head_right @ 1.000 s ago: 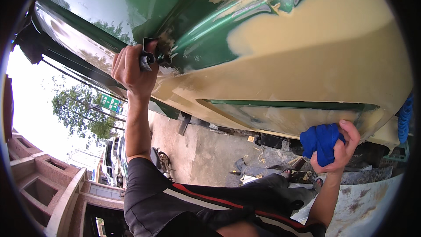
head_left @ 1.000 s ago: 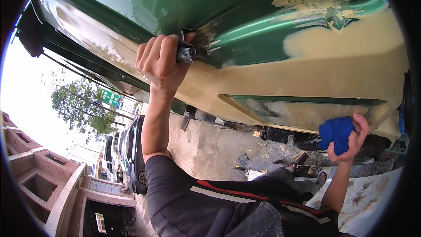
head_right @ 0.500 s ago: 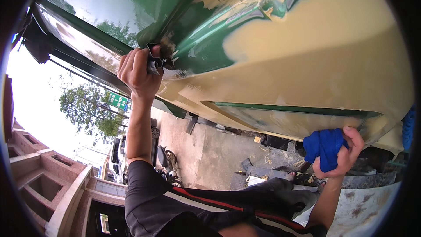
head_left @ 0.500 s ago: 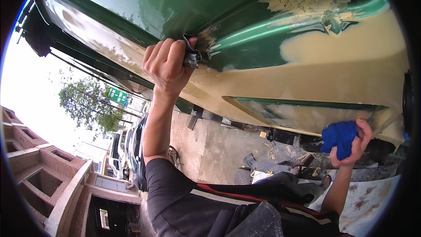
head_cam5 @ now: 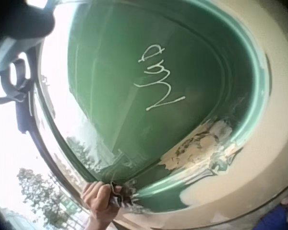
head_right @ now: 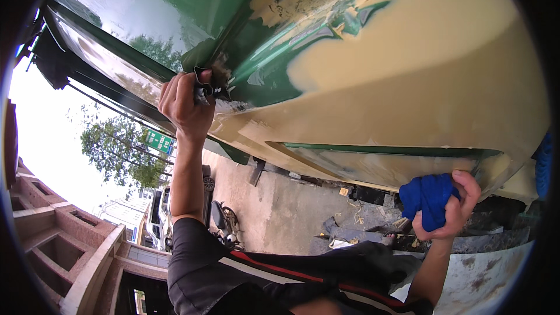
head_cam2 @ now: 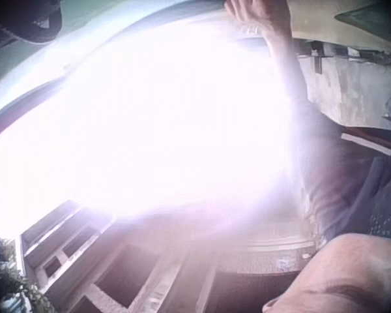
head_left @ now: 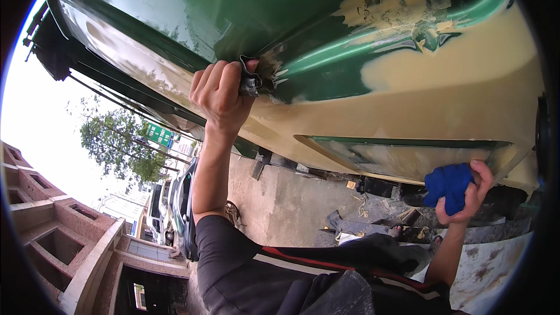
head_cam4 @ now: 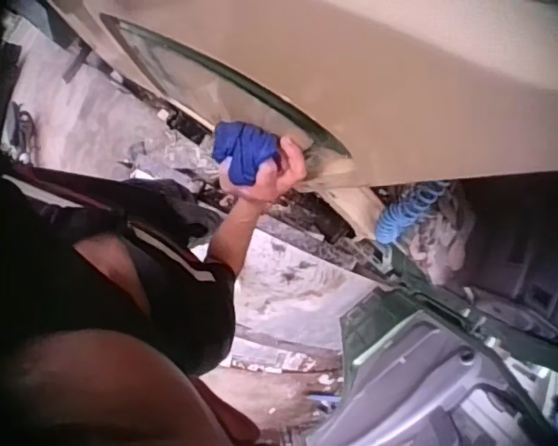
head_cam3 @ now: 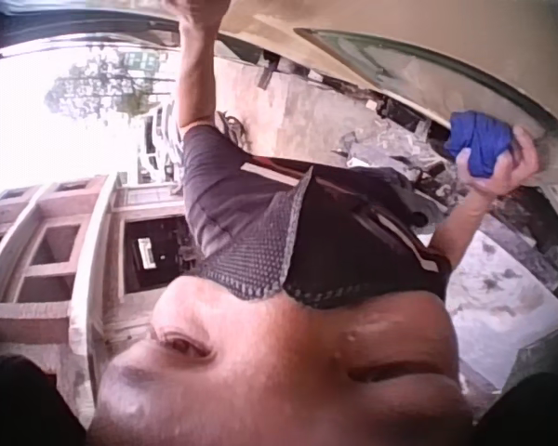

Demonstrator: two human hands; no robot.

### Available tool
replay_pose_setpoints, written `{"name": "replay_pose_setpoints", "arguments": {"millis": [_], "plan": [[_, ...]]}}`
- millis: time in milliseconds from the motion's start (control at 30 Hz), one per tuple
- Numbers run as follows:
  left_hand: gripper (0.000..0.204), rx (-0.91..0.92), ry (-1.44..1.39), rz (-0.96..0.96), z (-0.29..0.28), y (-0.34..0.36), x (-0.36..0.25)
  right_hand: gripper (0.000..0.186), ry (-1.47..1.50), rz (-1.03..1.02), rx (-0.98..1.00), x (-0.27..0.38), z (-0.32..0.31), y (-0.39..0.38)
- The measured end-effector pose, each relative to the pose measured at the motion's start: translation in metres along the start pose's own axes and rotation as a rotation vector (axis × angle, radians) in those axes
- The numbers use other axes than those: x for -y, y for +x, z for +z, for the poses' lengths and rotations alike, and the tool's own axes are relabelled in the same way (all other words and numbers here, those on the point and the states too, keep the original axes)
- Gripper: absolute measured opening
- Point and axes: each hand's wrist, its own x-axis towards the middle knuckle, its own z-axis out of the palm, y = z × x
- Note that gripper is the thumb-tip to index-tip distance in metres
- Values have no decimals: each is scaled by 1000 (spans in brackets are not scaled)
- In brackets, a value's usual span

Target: The person sands a beige car part with a sanding block and wipes it with a blue cloth. They repeatedly sand and wipe the surface, focusing on removing residue and smoothing the area.

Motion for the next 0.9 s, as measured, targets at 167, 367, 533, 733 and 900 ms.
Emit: {"name": "replay_pose_setpoints", "arguments": {"millis": [167, 367, 533, 733, 900], "plan": [[32, 27, 2, 119, 7, 35, -19, 32, 23, 51, -44, 4, 1, 4], [33, -3, -9, 88, 4, 32, -17, 32, 46, 35, -36, 1, 4, 3], [24, 80, 52, -11, -18, 7, -13, 36, 63, 10, 9, 2, 1, 1], [29, 64, 25, -21, -7, -2, -4, 40, 108, 46, -12, -1, 1, -1], [39, -9, -23, 86, 9, 39, -22, 41, 64, 74, -62, -1, 4, 2]]}}
